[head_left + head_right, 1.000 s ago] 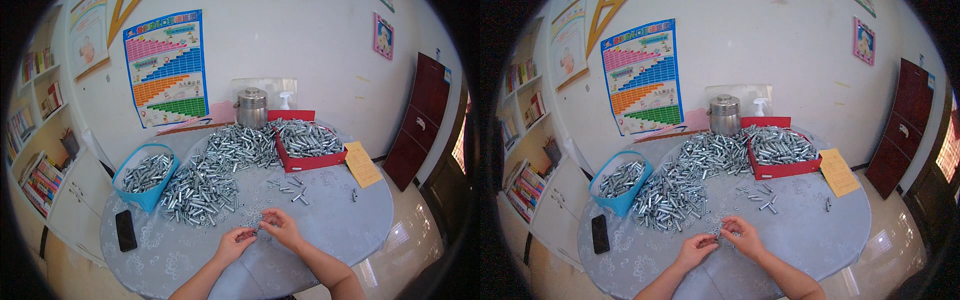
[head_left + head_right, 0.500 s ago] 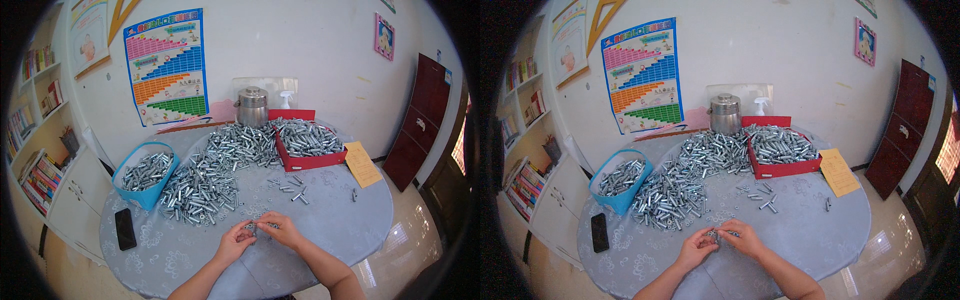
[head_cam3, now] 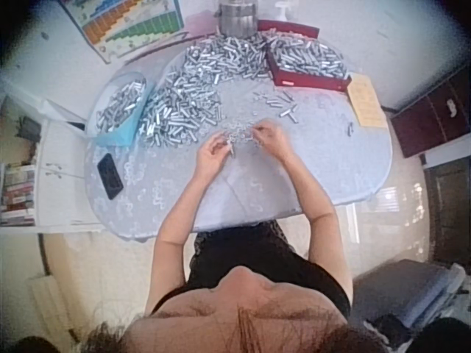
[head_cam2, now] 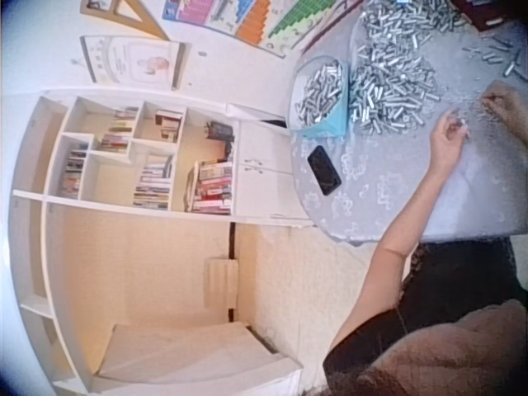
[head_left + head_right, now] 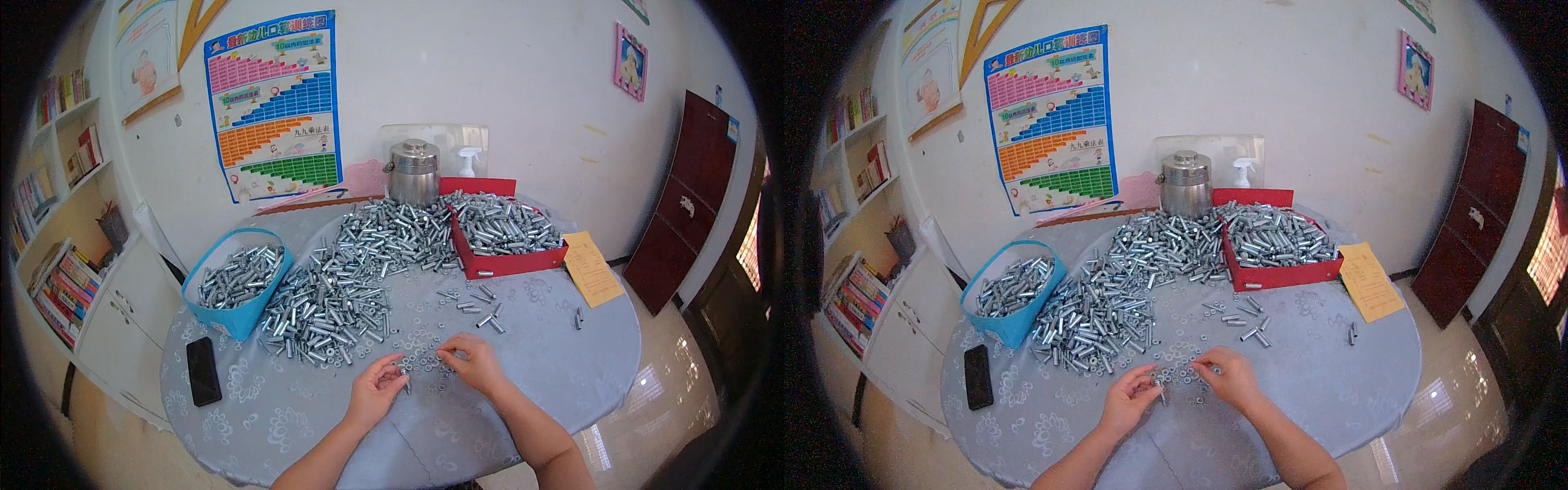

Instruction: The person repeatedly picks up bolts and washers from a table, threads the washers onto the bolts, and places the assembled units into a blue basket. The person handles the fasteners one at a time throughout the clip.

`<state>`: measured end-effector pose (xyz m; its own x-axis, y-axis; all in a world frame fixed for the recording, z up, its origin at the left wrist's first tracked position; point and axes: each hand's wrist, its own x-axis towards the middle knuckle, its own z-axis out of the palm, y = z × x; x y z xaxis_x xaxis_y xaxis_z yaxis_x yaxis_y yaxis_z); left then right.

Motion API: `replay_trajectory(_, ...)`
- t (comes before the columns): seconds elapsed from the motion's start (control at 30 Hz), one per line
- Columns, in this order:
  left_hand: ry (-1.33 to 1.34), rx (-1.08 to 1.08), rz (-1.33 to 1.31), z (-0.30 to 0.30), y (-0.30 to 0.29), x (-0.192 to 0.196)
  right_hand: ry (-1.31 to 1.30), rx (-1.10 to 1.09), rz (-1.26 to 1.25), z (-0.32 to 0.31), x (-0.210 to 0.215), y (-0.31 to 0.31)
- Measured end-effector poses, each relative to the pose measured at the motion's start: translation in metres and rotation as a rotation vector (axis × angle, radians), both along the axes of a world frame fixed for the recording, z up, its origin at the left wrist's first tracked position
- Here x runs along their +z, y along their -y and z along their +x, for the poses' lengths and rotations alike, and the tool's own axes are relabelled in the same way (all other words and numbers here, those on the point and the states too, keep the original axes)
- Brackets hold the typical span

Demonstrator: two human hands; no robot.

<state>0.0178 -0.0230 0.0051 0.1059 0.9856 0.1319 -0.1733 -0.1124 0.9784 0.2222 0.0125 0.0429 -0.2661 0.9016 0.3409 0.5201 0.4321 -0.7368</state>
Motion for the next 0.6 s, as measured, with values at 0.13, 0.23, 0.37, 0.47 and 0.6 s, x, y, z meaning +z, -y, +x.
replay_trajectory(0.13, 0.006, 0.013, 0.011, 0.000, -0.001, 0.000, 0.273, 0.030, 0.097, 0.002, -0.006, 0.000)
replay_trajectory(0.23, 0.005, 0.018, 0.007, 0.000, 0.000, 0.002, 0.396, -0.028, 0.216, -0.004, -0.016, 0.004)
replay_trajectory(0.37, 0.005, 0.026, 0.015, 0.002, 0.001, 0.004, 0.437, -0.088, 0.210, -0.008, -0.019, 0.006)
replay_trajectory(0.47, -0.017, 0.033, 0.018, 0.001, 0.001, 0.004, 0.443, -0.099, 0.196, -0.008, -0.021, 0.003)
replay_trajectory(0.6, -0.039, 0.040, 0.028, 0.001, 0.002, 0.009, 0.484, -0.094, 0.246, -0.007, -0.019, 0.001)
